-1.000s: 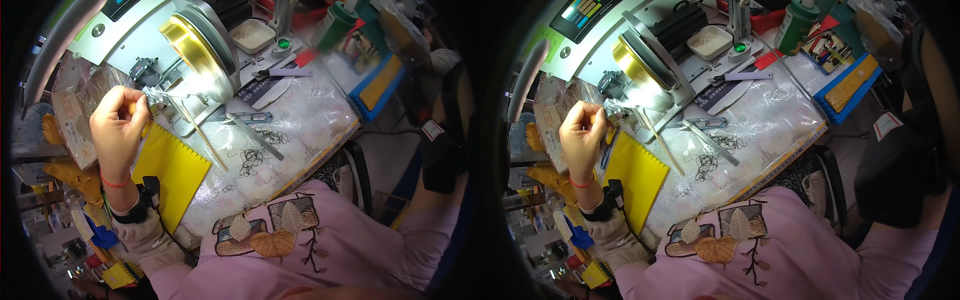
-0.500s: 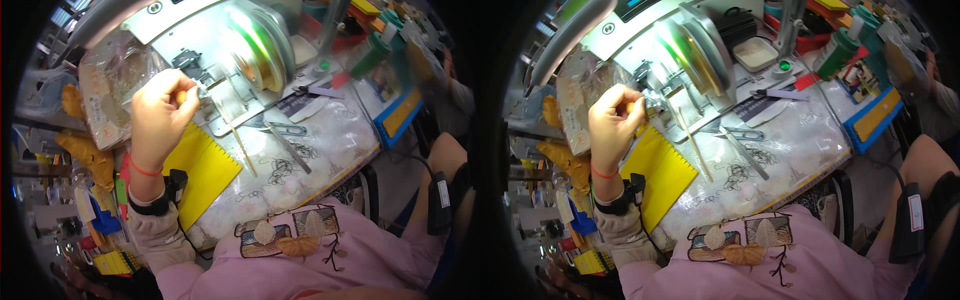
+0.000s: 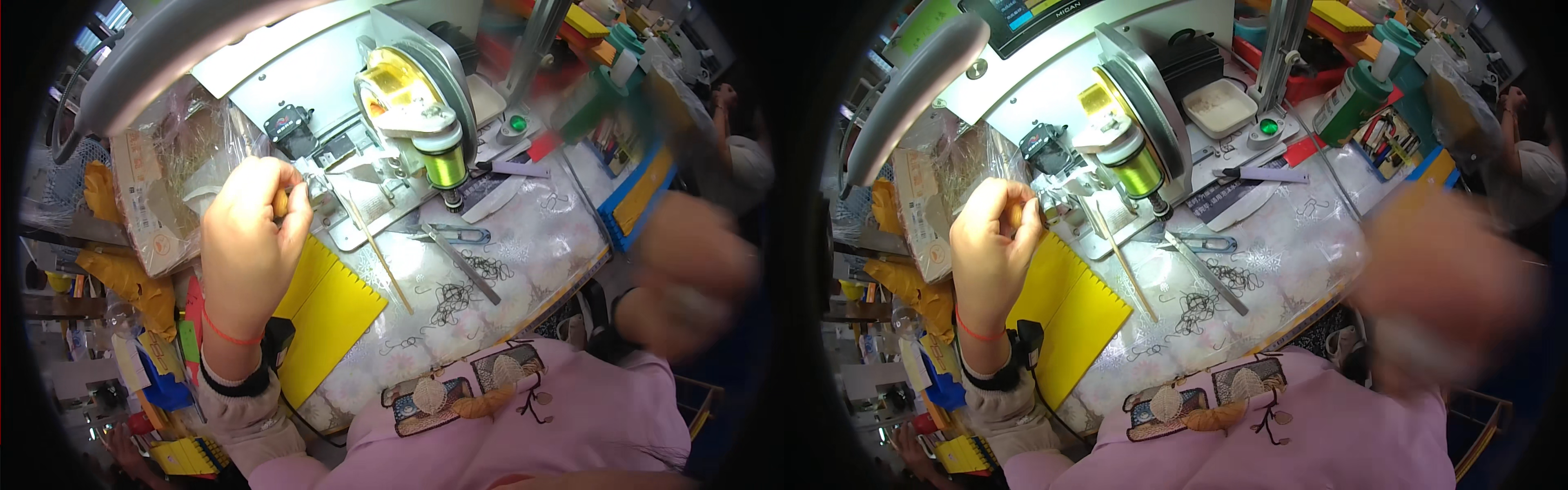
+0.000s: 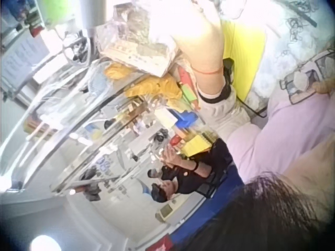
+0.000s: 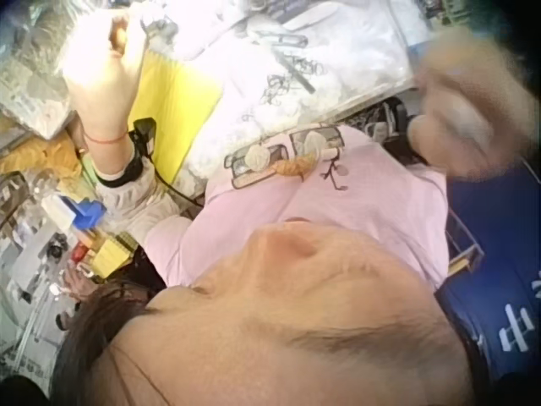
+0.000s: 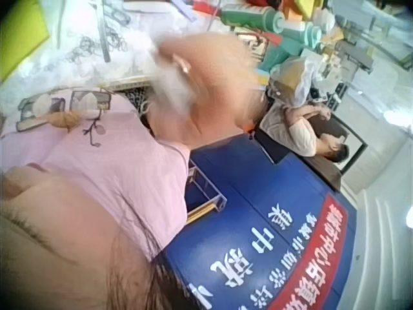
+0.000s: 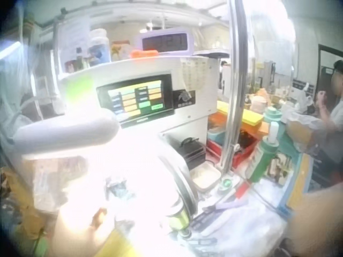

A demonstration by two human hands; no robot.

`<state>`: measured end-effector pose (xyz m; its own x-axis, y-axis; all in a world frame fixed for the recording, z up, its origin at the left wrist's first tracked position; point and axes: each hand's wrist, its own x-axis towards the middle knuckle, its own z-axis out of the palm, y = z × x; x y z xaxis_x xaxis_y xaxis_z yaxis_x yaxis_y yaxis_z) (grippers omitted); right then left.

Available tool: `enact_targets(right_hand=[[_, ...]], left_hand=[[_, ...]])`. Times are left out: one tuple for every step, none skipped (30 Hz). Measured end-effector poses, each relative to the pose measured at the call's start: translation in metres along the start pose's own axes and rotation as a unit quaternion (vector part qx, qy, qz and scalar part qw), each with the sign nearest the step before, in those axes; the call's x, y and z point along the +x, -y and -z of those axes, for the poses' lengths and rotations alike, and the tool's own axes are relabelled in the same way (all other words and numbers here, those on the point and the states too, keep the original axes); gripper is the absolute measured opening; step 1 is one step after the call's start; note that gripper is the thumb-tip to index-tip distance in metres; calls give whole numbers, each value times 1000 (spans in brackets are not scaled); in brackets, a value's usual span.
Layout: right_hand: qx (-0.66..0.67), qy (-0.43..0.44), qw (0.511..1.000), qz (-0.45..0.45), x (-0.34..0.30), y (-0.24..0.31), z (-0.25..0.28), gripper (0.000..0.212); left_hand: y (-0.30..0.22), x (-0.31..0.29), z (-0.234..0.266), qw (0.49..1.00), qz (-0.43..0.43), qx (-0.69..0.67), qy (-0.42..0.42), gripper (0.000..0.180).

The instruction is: The operator uses an automated machine and hand tools to assemble small electrical connectors and wires.

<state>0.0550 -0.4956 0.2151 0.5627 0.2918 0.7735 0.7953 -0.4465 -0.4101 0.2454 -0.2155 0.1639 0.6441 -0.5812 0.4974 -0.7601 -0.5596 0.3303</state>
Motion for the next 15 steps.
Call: enact_targets(right_hand=[[-87, 86, 961, -249, -17, -38, -58, 19], [-187, 166, 949, -194, -37, -68, -89, 30], [-214, 188, 935, -213, -52, -86, -110, 33], [-217, 188, 933, -218, -59, -96, -124, 35], [-220, 186, 932, -222, -62, -106, -134, 37], [-219, 182, 934, -217, -63, -112, -140, 37], [-203, 196, 933, -224, -64, -115, -143, 40], [-188, 210, 931, -231, -64, -118, -145, 44], [-187, 208, 933, -226, -63, -117, -145, 44], [-183, 228, 927, -236, -61, -115, -143, 45], [-179, 248, 919, -247, -60, -115, -142, 47], [-179, 257, 919, -240, -62, -117, -141, 51], [-179, 256, 920, -238, -62, -117, -141, 51], [-180, 270, 917, -233, -62, -115, -140, 44], [-183, 283, 913, -229, -61, -114, -141, 39]], left_hand=[[14, -16, 0, 1000, 17, 1, -6, 10], [19, -20, 2, 1000, 19, 5, -11, 10], [23, -22, 3, 1000, 20, 12, -14, 10], [24, -25, 6, 1000, 27, 12, -9, 11], [24, -27, 6, 999, 44, 5, -11, 13], [28, -29, 3, 999, 26, 18, -18, 14], [30, -29, 1, 999, 7, 32, -26, 15], [30, -28, 2, 1000, 8, 21, -17, 16], [33, -28, -1, 1000, 1, 6, -13, 15], [34, -27, -1, 1000, 0, 7, -11, 15], [34, -25, -2, 1000, -2, 7, -8, 14], [35, -24, -3, 1000, -2, 9, -10, 14], [37, -23, -5, 1000, -16, 11, -19, 13], [37, -23, -5, 999, -29, 12, -28, 13], [35, -22, -4, 999, -31, 14, -29, 13]])
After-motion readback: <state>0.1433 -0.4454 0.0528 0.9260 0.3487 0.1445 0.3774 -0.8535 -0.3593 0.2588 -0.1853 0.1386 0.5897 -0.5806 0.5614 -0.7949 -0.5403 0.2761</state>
